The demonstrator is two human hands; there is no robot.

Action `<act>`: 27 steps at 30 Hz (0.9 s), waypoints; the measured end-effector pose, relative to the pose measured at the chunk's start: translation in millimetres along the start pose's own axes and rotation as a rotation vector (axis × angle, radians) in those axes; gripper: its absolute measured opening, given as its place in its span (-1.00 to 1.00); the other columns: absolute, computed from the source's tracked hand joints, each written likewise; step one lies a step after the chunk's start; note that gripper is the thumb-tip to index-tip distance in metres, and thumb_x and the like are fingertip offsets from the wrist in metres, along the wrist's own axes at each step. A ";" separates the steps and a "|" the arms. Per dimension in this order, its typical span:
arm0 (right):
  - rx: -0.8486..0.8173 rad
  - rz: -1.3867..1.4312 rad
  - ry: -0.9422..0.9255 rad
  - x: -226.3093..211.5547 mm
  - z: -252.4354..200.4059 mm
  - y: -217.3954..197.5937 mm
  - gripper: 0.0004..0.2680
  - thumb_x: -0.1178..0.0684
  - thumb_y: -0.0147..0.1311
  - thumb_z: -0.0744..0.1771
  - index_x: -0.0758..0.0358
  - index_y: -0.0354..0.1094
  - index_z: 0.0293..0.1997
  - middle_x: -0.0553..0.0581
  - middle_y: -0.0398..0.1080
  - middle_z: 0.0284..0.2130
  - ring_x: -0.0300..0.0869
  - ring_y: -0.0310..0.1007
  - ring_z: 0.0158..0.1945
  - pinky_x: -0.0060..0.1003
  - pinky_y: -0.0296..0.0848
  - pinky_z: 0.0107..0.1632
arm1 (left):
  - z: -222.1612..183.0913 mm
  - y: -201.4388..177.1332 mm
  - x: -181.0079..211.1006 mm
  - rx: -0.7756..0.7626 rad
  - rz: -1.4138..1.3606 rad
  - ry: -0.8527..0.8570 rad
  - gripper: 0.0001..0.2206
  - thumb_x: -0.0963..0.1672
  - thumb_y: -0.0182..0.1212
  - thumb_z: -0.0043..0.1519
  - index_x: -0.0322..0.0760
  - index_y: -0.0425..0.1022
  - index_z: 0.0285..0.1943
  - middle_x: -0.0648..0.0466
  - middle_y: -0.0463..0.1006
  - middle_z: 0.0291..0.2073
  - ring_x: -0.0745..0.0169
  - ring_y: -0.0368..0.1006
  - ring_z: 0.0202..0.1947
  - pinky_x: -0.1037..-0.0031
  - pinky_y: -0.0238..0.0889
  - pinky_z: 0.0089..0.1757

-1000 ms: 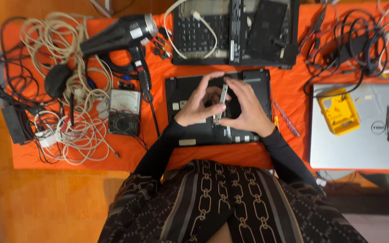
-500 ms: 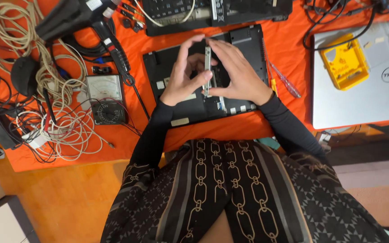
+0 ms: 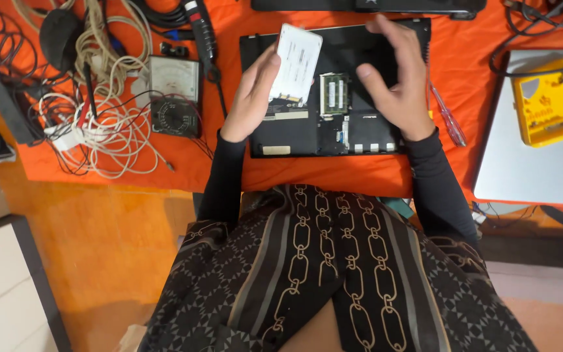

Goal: The recorder is diagnosing and repairing a laptop, using a hairdryer to heat components and a multimeter to test circuitry.

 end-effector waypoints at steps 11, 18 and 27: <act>0.059 0.102 0.069 4.3 -3.5 11.7 -0.75 0.22 0.09 0.52 0.39 0.24 0.41 0.19 0.41 0.10 -0.14 0.34 0.21 -0.30 0.27 0.37 | -61.5 -13.3 -8.9 0.483 0.081 -0.080 -0.62 -0.07 -0.08 0.54 -0.44 0.32 0.42 0.03 0.59 0.08 0.43 0.48 0.08 0.59 0.32 0.10; 0.067 0.072 0.115 2.6 -4.7 13.3 -0.77 0.26 0.05 0.52 0.41 0.26 0.39 0.19 0.41 0.08 -0.16 0.35 0.18 -0.30 0.28 0.36 | -65.7 -20.6 27.7 0.543 0.372 -0.023 -0.63 -0.11 0.13 0.42 -0.46 0.40 0.34 -0.02 0.66 -0.22 0.41 0.53 -0.29 0.57 0.40 -0.22; 0.039 -0.016 0.082 -4.6 -2.2 12.3 -0.79 0.28 0.05 0.50 0.41 0.31 0.33 0.20 0.46 0.04 -0.09 0.36 0.14 -0.26 0.31 0.31 | -95.0 -71.0 70.4 0.579 0.836 0.104 -0.77 -0.11 0.21 0.41 -0.30 0.54 0.19 -0.01 0.64 -0.11 0.16 0.56 -0.12 0.38 0.40 -0.09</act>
Point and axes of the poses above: each hand's wrist, its own z-axis towards the middle knuckle, its own y-axis out of the palm, x = y × z, the point moved 6 cm from there along z, towards the middle knuckle
